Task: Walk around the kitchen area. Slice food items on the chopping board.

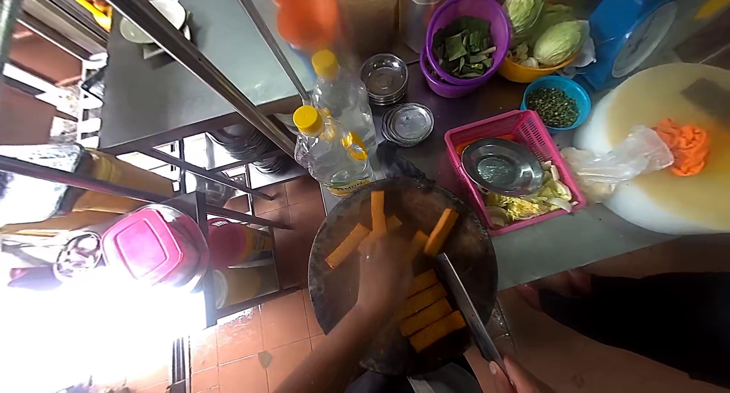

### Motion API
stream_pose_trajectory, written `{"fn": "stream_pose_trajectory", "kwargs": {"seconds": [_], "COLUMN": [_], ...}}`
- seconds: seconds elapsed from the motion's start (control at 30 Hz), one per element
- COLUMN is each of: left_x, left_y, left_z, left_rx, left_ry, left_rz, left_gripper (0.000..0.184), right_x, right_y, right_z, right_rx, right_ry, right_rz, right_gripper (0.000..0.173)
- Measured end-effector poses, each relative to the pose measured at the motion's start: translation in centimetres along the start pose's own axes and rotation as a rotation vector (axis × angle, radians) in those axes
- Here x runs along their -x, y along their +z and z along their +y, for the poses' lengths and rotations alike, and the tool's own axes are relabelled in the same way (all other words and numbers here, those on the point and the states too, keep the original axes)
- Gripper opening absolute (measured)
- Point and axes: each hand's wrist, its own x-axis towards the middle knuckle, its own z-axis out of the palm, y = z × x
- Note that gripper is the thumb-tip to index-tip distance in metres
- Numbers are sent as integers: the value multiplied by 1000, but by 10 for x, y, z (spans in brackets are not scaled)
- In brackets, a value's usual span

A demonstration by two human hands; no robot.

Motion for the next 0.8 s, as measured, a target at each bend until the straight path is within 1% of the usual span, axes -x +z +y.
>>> {"fn": "stream_pose_trajectory", "kwargs": {"seconds": [0.07, 0.1, 0.13, 0.17, 0.23, 0.27, 0.3, 0.33, 0.37, 0.4, 0.43, 0.5, 0.57, 0.67, 0.73, 0.77, 0.8], "left_x": [-15, -18, -15, -5, 30, 51, 70, 88, 102, 110, 113, 115, 118, 125, 130, 132, 133], "left_y": [-10, -13, -15, -14, -9, -5, 0, 5, 9, 12, 14, 17, 19, 18, 15, 14, 13], "left_z": [1, 1, 1, 0, -2, -3, -3, -2, -1, 1, 3, 5, 4, -1, -3, -3, -2], "left_rx": [-10, -4, 14, 42, 132, 189, 237, 263, 248, 206, 150, 48, -13, -16, 63, 159, 308], "left_ry": [24, 31, 40, 58, 97, 108, 114, 120, 135, 162, 186, 207, 200, 187, 162, 133, 85], "left_rz": [-119, -130, -95, -14, 155, 187, 181, 144, 98, 63, 33, -7, -21, -11, 24, 59, 110], "left_gripper": [53, 55, 55, 55, 58, 66, 79, 95, 111, 123, 129, 131, 125, 119, 120, 119, 113], "right_x": [1, 1, 1, 1, 2, 2, 2, 3, 3, 4, 4, 5, 6, 8, 9, 9, 8], "right_y": [1, 1, 1, 0, -1, -1, 1, 3, 5, 6, 6, 5, 7, 17, 22, 22, 19], "right_z": [-2, -3, -4, -4, -5, -6, -7, -7, -8, -9, -11, -16, -20, -22, -20, -17, -14], "right_rx": [2, 7, 12, 13, 27, 51, 84, 121, 149, 163, 170, 178, 188, 202, 204, 201, 189], "right_ry": [-10, -17, -22, -25, -34, -45, -64, -84, -99, -109, -114, -121, -135, -149, -152, -148, -136], "right_rz": [11, 20, 22, 20, 22, 33, 51, 72, 85, 95, 97, 90, 87, 95, 111, 117, 115], "right_gripper": [38, 37, 37, 37, 37, 36, 35, 34, 32, 32, 31, 31, 31, 31, 32, 33, 34]}}
